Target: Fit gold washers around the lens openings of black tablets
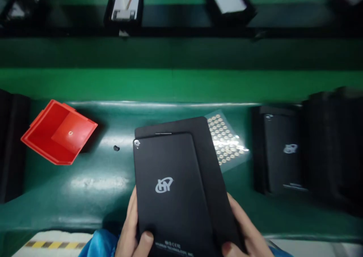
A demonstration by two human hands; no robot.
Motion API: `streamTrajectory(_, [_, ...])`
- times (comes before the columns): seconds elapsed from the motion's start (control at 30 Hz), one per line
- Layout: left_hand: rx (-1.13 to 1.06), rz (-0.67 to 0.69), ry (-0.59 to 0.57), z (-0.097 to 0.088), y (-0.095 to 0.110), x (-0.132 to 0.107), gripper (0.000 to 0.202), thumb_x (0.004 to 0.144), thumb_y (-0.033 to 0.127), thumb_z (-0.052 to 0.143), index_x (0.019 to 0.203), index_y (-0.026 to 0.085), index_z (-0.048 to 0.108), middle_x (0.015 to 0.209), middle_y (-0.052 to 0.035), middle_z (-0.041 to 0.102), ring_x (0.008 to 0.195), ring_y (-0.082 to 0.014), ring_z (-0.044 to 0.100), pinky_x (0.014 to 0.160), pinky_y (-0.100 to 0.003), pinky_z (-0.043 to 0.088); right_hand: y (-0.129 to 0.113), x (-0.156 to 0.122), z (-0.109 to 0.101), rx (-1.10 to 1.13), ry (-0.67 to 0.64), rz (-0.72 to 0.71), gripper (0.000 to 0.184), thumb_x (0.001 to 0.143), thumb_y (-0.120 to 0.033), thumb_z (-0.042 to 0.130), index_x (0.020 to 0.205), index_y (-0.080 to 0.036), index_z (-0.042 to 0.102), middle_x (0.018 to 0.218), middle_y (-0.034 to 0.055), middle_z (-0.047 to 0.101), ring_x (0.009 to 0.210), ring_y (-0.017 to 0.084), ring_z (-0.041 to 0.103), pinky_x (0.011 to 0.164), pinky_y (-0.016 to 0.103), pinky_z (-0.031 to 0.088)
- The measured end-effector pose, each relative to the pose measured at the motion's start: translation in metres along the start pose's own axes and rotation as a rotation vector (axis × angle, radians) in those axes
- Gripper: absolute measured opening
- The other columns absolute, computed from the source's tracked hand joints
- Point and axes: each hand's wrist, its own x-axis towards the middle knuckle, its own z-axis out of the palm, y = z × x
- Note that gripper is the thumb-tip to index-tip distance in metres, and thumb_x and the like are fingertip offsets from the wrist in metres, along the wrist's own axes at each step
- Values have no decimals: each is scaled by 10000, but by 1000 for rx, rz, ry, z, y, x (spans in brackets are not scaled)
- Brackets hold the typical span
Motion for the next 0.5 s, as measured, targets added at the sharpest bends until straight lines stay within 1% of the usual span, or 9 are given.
streamTrajectory(0.07, [-116,-41,78,-9,12,15,498,982,372,374,1475,333,319,1540,31,342,1426,-234,298,1181,-362,294,-20,11,9,218,-69,66,663,776,-518,735,1359,-295,511,1258,82,612,1107,269,620,890,330,547])
streamTrajectory(0.17, [-318,72,29,-27,30,70,571,956,522,362,1475,285,332,1544,0,337,1413,-240,330,1137,-356,368,-57,60,22,425,-153,57,670,746,-506,750,1317,-247,514,1163,80,667,994,251,669,903,384,543])
streamTrajectory(0.2, [-376,94,-32,-31,37,92,599,953,560,328,1481,276,315,1553,-18,317,1411,-246,335,1132,-382,374,-70,84,27,427,-148,22,629,758,-465,729,1296,-218,515,1111,82,687,940,248,683,880,398,554])
streamTrajectory(0.27, [-447,147,6,-32,51,132,610,960,579,266,1481,264,305,1562,-48,296,1423,-233,311,1155,-416,326,-97,137,34,340,-114,5,387,878,-328,575,1226,-160,548,1002,79,712,867,211,693,868,384,557])
streamTrajectory(0.33, [-444,215,122,-23,62,156,567,971,542,286,1470,274,312,1581,-55,248,1446,-216,259,1167,-423,293,-122,189,36,284,-47,-49,262,927,-216,501,1161,-126,576,964,83,711,860,181,686,873,364,548])
streamTrajectory(0.4, [-450,265,191,-4,66,161,514,970,496,355,1442,295,346,1585,-50,234,1449,-204,249,1159,-405,303,-147,234,30,204,44,-110,209,932,-201,551,1116,-113,592,1010,84,694,910,184,672,873,377,542])
streamTrajectory(0.43, [-472,267,182,7,66,159,491,964,485,384,1418,298,377,1575,-54,260,1439,-204,276,1146,-397,324,-159,251,25,160,90,-140,199,934,-220,578,1100,-112,600,1051,85,679,948,193,663,881,397,535])
streamTrajectory(0.47, [-505,248,129,18,64,155,474,957,490,403,1385,288,418,1552,-68,309,1415,-213,326,1126,-398,355,-169,263,19,112,140,-171,209,927,-227,603,1103,-114,602,1109,90,657,1007,210,644,910,423,519])
streamTrajectory(0.5, [-539,204,23,31,63,151,467,946,502,420,1346,265,462,1520,-89,366,1382,-230,384,1100,-407,389,-179,271,13,62,192,-202,245,912,-228,632,1125,-112,595,1192,106,620,1090,236,608,957,462,486])
